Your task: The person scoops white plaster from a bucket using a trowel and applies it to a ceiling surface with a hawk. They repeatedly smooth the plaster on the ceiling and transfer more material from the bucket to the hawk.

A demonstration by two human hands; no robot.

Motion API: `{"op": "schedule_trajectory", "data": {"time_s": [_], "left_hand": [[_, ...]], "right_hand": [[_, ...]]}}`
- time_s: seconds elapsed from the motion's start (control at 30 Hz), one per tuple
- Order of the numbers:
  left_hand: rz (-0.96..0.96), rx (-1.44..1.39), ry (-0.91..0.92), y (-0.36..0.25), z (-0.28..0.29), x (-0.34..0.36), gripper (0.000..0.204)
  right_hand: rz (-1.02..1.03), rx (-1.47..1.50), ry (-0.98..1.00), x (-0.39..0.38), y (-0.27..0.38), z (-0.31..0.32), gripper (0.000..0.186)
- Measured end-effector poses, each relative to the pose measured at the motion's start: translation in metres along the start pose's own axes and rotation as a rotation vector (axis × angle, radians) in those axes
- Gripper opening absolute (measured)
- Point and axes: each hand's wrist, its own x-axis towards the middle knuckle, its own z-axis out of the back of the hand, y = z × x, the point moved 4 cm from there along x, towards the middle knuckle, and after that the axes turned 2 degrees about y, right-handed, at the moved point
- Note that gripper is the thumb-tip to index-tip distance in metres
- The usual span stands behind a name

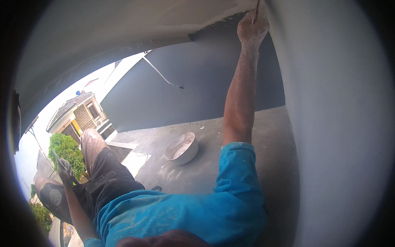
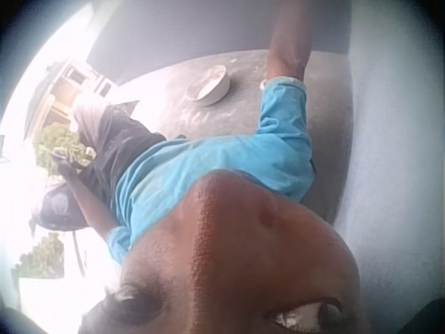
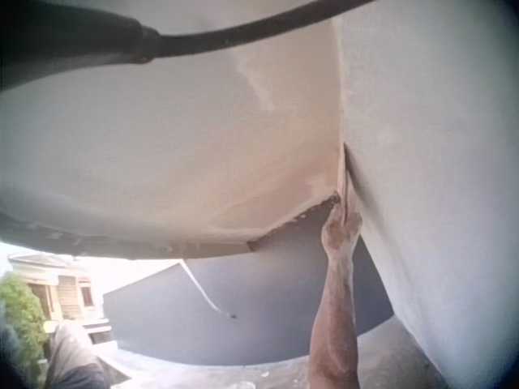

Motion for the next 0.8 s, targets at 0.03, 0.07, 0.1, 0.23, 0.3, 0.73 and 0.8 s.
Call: {"op": "schedule_trajectory", "data": {"time_s": [0.03, 0.07, 0.1, 0.23, 0.3, 0.73, 0.8], "left_hand": [[-0.006, -0.003, 0.006, -0.001, 0.002, -0.002, 0.037], [-0.012, -0.007, 0.012, -0.002, 0.003, -0.003, 0.037], [-0.007, -0.010, 0.019, -0.003, 0.003, -0.002, 0.037], [-0.014, 0.000, -0.002, 0.000, 0.004, 0.000, 0.037], [-0.015, 0.015, 0.001, -0.002, 0.004, -0.001, 0.037], [-0.014, 0.019, 0.033, 0.002, 0.013, 0.005, 0.037], [-0.009, 0.007, 0.049, 0.001, 0.012, 0.004, 0.037]], "right_hand": [[-0.097, -0.016, 0.040, -0.001, -0.001, 0.000, 0.046], [-0.068, 0.024, 0.013, -0.001, 0.003, 0.000, 0.046], [-0.040, 0.063, -0.015, -0.001, 0.007, 0.000, 0.046], [0.036, 0.129, -0.042, 0.006, -0.001, 0.001, 0.048], [0.085, 0.131, -0.038, 0.011, -0.001, 0.001, 0.047], [0.251, 0.138, -0.006, 0.026, 0.014, 0.002, 0.053], [0.266, 0.144, -0.002, 0.025, 0.017, 0.000, 0.056]]}}
